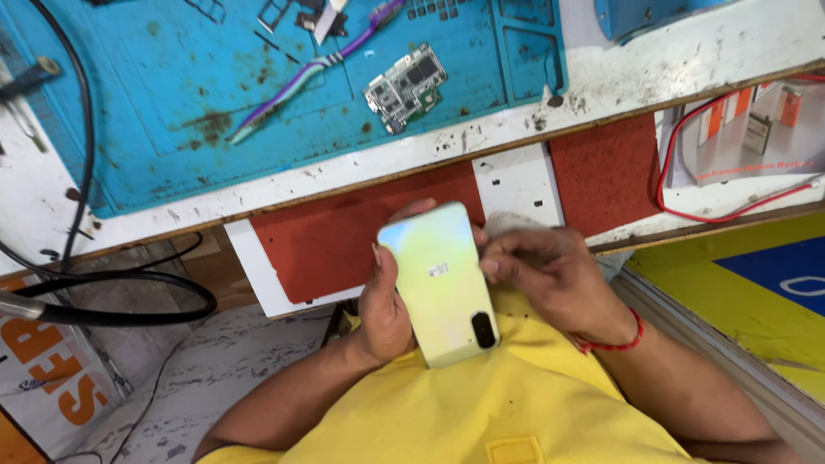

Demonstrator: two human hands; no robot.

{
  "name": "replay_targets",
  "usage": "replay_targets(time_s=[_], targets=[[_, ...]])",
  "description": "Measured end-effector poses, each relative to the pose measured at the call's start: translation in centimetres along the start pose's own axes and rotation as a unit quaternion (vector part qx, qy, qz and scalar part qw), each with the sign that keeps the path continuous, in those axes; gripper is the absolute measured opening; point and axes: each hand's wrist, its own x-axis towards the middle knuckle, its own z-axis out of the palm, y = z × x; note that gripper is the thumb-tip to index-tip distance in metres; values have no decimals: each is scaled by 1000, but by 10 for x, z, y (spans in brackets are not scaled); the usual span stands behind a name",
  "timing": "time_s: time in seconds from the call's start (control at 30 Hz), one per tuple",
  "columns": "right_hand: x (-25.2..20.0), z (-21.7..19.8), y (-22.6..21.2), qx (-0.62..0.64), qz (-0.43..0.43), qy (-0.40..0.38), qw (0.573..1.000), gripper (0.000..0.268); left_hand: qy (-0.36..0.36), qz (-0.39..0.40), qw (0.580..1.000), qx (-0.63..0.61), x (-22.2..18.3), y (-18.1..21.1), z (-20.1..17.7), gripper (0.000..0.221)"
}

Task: The person uses a thin plastic tool to pry along the edges of a phone back cover, sliding it around the perimeter until the cover is detached and lifted off.

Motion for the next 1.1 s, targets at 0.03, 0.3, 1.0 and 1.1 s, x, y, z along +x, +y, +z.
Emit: replay_targets(time_s=[0.03,0.3,1.0,1.1], targets=[[-1,1,3,9,-13,13,1000,13,-1,0,1000,8,-1,-1,-1,69],[2,0,11,25,-28,1,999,17,-5,3,1000,-15,1,-1,-5,69],[-1,-2,8,119,81,-27,989,16,-20,-23,999,-33,-2,-2,-6,67],[-5,0,12,125,96,-26,987,15,-9,-34,999,-25,-3,-4,-7,69]])
